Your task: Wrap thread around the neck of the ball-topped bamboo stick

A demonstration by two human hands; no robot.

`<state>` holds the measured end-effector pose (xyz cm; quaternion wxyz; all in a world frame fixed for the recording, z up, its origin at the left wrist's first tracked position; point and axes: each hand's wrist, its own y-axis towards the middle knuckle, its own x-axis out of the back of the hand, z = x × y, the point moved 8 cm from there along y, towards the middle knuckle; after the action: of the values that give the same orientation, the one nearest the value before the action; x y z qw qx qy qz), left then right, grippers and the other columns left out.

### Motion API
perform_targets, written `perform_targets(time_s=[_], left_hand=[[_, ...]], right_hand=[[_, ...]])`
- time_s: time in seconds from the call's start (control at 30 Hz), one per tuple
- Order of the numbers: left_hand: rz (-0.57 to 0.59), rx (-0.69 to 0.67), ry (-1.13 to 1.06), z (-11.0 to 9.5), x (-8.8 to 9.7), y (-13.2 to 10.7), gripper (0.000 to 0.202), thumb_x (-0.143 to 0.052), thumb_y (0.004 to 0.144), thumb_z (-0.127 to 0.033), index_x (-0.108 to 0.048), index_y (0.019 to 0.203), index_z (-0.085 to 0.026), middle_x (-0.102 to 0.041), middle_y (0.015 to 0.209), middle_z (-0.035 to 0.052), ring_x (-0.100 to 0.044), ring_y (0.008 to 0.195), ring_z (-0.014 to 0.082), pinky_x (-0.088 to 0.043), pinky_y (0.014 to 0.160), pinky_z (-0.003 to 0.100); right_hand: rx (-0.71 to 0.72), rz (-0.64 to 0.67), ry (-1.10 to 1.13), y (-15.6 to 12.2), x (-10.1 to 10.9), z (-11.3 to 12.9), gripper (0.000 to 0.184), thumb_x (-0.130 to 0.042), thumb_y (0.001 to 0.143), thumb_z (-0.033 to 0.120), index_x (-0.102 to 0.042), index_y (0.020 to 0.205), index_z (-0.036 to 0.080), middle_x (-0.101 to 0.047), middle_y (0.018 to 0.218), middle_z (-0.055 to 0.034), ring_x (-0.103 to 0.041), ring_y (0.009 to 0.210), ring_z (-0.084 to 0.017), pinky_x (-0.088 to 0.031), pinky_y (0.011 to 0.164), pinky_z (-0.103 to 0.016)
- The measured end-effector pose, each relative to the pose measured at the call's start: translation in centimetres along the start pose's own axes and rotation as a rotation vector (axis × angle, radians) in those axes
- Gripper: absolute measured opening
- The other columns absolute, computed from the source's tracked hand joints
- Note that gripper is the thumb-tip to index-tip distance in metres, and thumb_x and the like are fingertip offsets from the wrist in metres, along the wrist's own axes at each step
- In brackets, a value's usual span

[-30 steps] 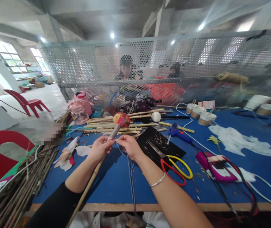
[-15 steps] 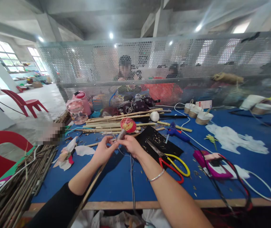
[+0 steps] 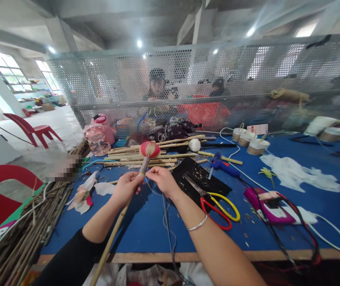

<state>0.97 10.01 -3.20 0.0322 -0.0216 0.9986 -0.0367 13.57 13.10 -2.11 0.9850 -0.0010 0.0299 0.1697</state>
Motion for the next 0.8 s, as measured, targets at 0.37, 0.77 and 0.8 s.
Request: perform_targets(time_s=[0.37,0.77,0.8], left_hand=[[0.188,0.061,-0.314,-0.4,-1.5,-0.3,0.037,-0.076,0.062,-0.043,-0.055,0.070,-0.013,-0.056,0.056,-0.0020,-0.039,0.036,0.0024,-0.027,0.033,0.015],[0.129,0.063,0.008,1.4,-2.0,-0.3,0.044,-0.069,0.070,-0.051,-0.054,0.092,-0.015,-0.049,0.053,-0.0070,-0.043,0.036,0.0057,-0.033,0.036,0.017],[0.133,0.041,0.011,1.3,-2.0,-0.2,0.044,-0.068,0.070,-0.053,-0.053,0.087,-0.016,-0.042,0.048,-0.0092,-0.036,0.034,0.0045,-0.028,0.034,0.017]], right_hand=[[-0.092,0.104,0.269,-0.1,-0.9,-0.2,0.033,-0.076,0.060,0.038,-0.053,0.073,0.018,-0.033,0.044,0.0110,-0.016,0.036,-0.003,-0.007,0.035,-0.020],[-0.157,0.125,0.136,0.3,-1.2,-2.6,0.038,-0.073,0.063,0.045,-0.051,0.078,0.017,-0.029,0.042,0.0126,-0.016,0.036,-0.003,-0.007,0.034,-0.018],[-0.155,0.139,0.134,0.3,-1.5,-2.5,0.038,-0.071,0.065,0.047,-0.050,0.079,0.018,-0.029,0.043,0.0127,-0.016,0.035,-0.003,-0.008,0.034,-0.018]])
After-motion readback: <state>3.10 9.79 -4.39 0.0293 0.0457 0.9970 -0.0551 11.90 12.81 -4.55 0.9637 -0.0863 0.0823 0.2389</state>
